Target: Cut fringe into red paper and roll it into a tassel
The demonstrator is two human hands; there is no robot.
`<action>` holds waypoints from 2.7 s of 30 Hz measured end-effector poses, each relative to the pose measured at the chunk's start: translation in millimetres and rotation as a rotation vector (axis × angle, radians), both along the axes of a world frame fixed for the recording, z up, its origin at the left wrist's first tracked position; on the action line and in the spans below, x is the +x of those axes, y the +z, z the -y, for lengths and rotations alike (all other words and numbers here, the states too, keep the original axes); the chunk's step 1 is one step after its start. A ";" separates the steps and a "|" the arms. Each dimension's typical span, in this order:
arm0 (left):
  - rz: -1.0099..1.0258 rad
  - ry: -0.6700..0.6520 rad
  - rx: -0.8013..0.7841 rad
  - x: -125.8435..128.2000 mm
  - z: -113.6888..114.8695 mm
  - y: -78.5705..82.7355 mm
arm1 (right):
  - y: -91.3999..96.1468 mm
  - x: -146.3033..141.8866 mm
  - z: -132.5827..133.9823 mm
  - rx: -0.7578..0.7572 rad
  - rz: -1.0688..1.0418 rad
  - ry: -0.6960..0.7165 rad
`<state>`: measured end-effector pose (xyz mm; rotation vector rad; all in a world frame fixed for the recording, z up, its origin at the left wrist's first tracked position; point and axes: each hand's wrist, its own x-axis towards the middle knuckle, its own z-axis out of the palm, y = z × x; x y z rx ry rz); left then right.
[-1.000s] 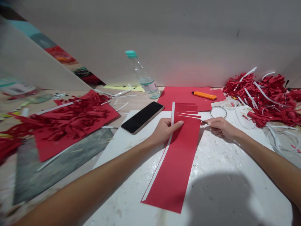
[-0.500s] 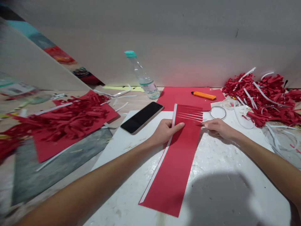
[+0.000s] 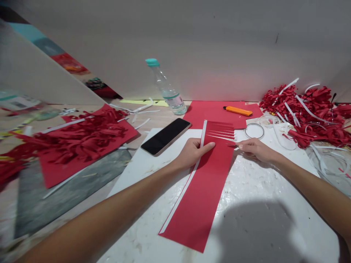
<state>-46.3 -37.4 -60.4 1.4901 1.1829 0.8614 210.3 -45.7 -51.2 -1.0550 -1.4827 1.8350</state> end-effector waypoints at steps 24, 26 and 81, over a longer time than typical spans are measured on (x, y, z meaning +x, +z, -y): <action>-0.069 -0.005 0.055 0.1 -1.3 -0.5 | 5.8 -1.7 1.8 0.009 0.064 -0.009; -0.067 -0.003 0.049 0.5 -1.1 0.2 | 6.5 -2.0 2.1 0.006 0.076 -0.013; -0.001 -0.135 0.025 17.3 10.8 2.9 | 0.2 -22.5 8.5 -0.075 -0.078 -0.017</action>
